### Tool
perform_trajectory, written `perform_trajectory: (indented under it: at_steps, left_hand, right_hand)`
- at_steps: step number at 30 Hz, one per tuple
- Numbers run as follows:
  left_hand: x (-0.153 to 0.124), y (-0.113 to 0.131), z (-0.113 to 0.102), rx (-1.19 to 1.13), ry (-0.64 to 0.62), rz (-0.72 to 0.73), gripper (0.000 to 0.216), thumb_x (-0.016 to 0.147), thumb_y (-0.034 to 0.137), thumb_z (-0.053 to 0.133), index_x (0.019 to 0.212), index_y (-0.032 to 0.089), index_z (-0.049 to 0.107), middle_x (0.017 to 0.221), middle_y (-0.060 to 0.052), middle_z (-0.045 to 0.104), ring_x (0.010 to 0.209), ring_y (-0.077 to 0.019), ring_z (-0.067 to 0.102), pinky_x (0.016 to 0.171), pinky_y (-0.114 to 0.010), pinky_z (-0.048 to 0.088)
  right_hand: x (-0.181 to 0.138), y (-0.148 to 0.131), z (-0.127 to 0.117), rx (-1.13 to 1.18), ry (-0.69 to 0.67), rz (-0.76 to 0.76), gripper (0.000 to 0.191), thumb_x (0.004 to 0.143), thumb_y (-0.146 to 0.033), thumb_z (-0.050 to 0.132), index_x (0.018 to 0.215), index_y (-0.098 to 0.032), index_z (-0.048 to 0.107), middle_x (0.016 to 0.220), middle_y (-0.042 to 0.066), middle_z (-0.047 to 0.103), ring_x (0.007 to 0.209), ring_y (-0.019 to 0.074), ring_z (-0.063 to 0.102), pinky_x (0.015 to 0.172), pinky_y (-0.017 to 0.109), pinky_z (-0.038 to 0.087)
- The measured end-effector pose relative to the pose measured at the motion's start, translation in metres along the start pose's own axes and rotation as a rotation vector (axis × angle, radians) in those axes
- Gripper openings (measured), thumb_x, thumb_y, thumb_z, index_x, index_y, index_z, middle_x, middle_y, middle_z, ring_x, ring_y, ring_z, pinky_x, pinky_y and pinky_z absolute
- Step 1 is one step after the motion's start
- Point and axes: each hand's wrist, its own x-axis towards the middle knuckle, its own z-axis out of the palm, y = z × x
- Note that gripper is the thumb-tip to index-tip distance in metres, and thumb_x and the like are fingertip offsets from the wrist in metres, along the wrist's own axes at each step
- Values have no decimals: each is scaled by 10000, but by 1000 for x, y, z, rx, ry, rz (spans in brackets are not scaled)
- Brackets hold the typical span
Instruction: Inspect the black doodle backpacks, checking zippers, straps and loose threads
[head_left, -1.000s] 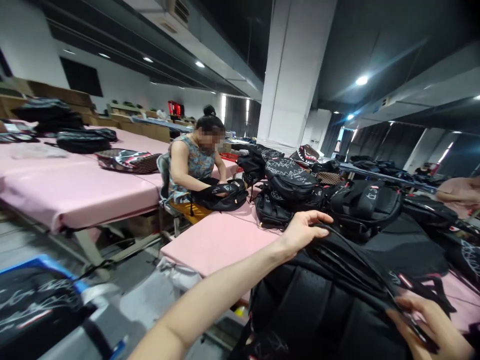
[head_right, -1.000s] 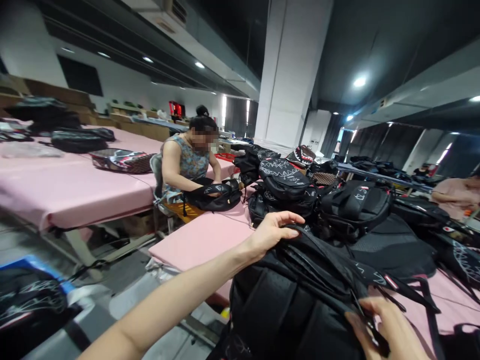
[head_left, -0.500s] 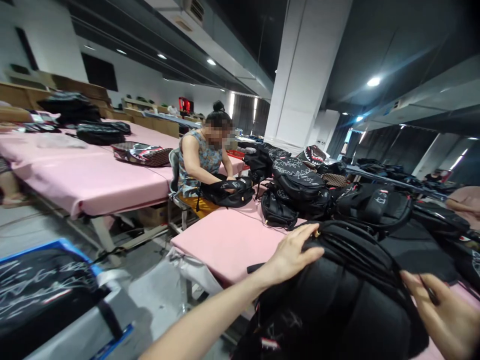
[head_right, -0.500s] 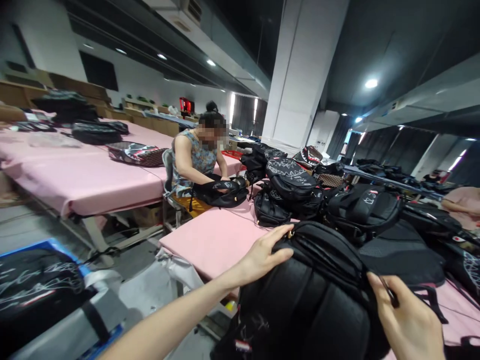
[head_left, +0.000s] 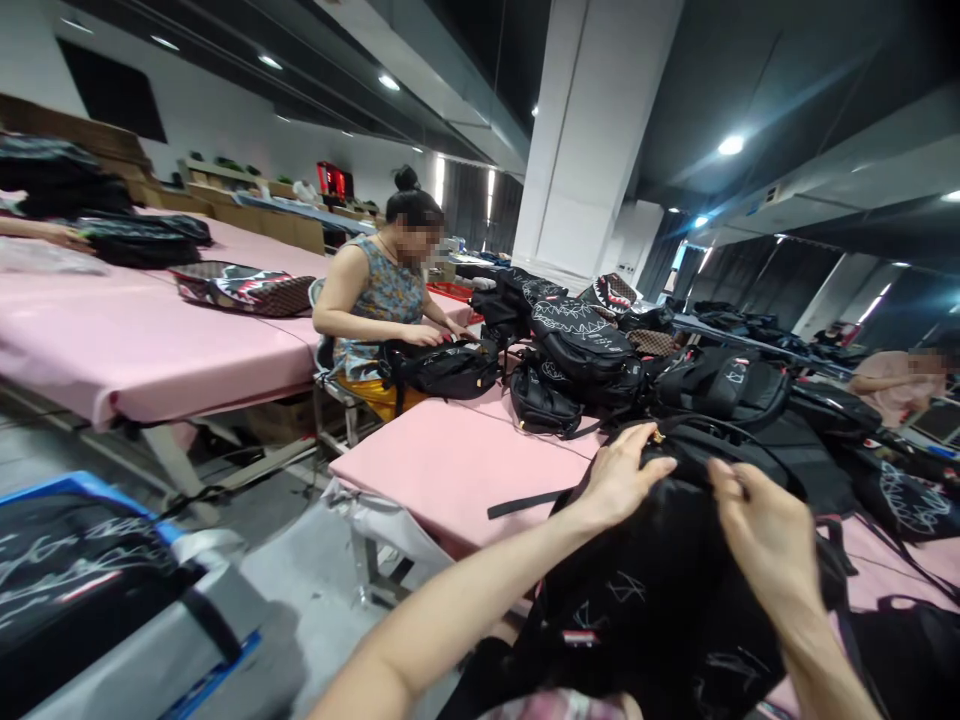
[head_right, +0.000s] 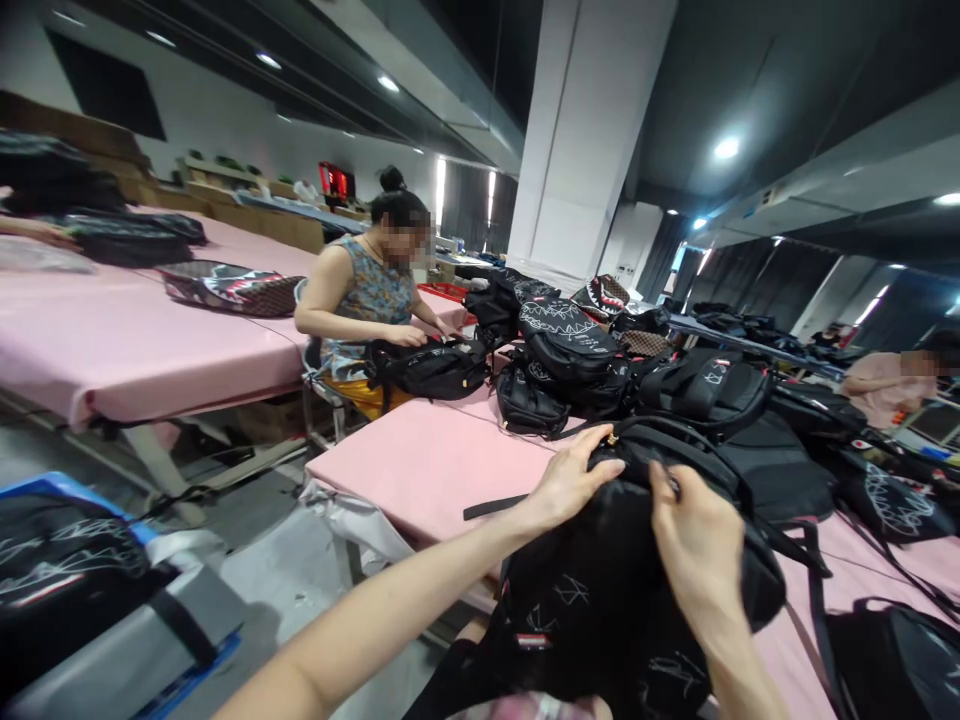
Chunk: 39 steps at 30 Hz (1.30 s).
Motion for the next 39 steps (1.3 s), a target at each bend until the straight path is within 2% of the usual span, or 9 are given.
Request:
perform_trajectory:
  at_steps: [3, 5, 8, 11, 15, 20, 30, 35, 39]
  left_hand:
    - [3, -7, 9, -33, -9, 15, 535, 796, 404, 544, 1293, 234, 440, 1337, -44, 473, 1212, -197, 434, 1034, -320, 326]
    - [10, -12, 6, -42, -25, -4, 527, 796, 385, 543, 1284, 209, 452, 1327, -58, 485, 1201, -197, 447, 1022, -311, 336]
    - [29, -17, -5, 18, -34, -69, 473, 800, 387, 525, 1228, 187, 513, 1276, -74, 535, 1152, -218, 493, 998, -328, 349]
    - [55, -23, -9, 61, -41, -134, 440, 817, 387, 493, 1201, 178, 542, 1249, -76, 561, 1148, -223, 498, 983, -315, 348]
    - [84, -33, 5, 150, -29, -210, 473, 820, 422, 492, 1219, 171, 531, 1224, -96, 580, 1123, -230, 516, 949, -316, 363]
    - [91, -32, 13, 230, 17, -180, 522, 856, 438, 451, 1225, 72, 493, 1206, -150, 573, 1071, -239, 512, 935, -384, 349]
    - [6, -55, 4, 261, 157, -46, 479, 903, 400, 353, 1293, 123, 376, 1330, -114, 441, 1177, -179, 437, 980, -272, 339]
    - [-50, -104, 13, 144, 19, -236, 556, 890, 494, 268, 1317, 149, 356, 1327, -124, 462, 1214, -239, 431, 999, -353, 336]
    - [-58, -124, 16, 183, 16, -306, 613, 857, 552, 254, 1284, 141, 412, 1202, -128, 568, 1103, -268, 526, 942, -387, 389]
  right_hand:
    - [12, -29, 18, 36, 5, -21, 364, 856, -384, 391, 656, -169, 606, 580, 95, 612, 512, 190, 534, 503, 279, 299]
    - [20, -20, 24, 275, -38, -34, 360, 843, -409, 433, 698, -156, 646, 640, 95, 648, 585, 197, 573, 543, 275, 351]
    - [18, 30, 22, 660, 64, 72, 389, 816, -477, 479, 834, -146, 683, 757, 75, 682, 683, 194, 605, 611, 273, 417]
    - [-8, 89, 20, 698, 248, 280, 430, 775, -522, 519, 834, -130, 684, 761, 78, 684, 736, 202, 612, 669, 294, 439]
    - [-48, 126, 36, 772, -5, 472, 446, 715, -550, 566, 795, -129, 689, 797, 91, 689, 777, 219, 608, 665, 298, 449]
    - [-46, 114, 62, 1028, -65, 560, 382, 673, -489, 608, 822, -143, 676, 694, 21, 643, 642, 154, 547, 531, 239, 402]
    - [-34, 128, 94, 1257, 5, 630, 404, 660, -542, 607, 740, -145, 601, 684, 12, 627, 638, 133, 537, 577, 234, 421]
    - [-41, 137, 102, 1279, 34, 627, 399, 625, -528, 645, 736, -146, 606, 688, 3, 635, 654, 131, 556, 629, 239, 441]
    - [-39, 141, 107, 1215, 50, 634, 403, 612, -534, 634, 730, -149, 618, 672, -2, 629, 637, 132, 557, 605, 238, 442]
